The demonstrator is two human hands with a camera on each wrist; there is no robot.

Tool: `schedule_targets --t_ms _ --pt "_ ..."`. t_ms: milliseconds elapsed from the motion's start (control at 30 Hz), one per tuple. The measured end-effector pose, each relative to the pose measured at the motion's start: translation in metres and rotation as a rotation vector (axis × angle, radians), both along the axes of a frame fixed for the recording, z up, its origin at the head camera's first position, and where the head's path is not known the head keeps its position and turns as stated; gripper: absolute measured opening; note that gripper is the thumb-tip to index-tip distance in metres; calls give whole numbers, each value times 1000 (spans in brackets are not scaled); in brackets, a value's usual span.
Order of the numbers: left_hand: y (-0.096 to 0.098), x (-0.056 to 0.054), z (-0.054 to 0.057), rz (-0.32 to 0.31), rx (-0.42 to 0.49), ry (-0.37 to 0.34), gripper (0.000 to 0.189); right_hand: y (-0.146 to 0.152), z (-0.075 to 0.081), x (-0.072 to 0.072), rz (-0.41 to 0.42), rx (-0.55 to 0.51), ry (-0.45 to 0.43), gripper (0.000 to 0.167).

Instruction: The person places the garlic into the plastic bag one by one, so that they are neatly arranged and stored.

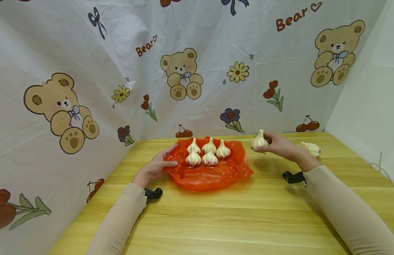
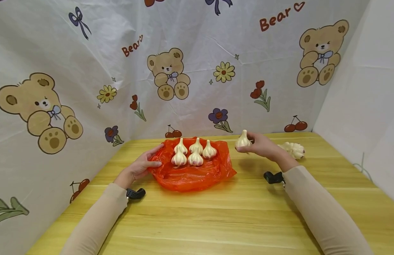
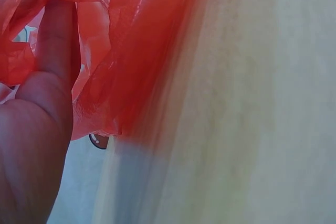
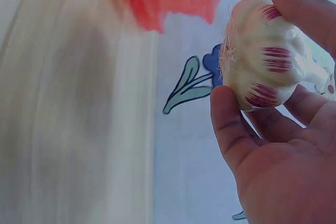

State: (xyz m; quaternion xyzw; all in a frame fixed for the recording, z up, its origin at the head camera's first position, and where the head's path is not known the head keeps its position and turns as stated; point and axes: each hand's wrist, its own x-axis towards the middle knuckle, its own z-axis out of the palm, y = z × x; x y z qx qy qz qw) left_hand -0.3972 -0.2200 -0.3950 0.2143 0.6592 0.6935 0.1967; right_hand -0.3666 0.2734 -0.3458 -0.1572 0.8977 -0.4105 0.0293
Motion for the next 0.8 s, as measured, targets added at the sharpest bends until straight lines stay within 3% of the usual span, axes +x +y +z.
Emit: schedule_targets --t_ms 200,433,667,800 --pt "0 -2 0 -17 7 -1 91 -11 14 6 17 -31 31 69" --pt "0 0 1 -4 -13 13 90 -36 29 5 61 -57 44 75" --pt "-1 -1 0 -2 -13 9 90 -67 31 -1 115 -123 -3 85" --pt "1 -1 -1 8 0 7 90 -83 34 -1 127 -141 6 75"
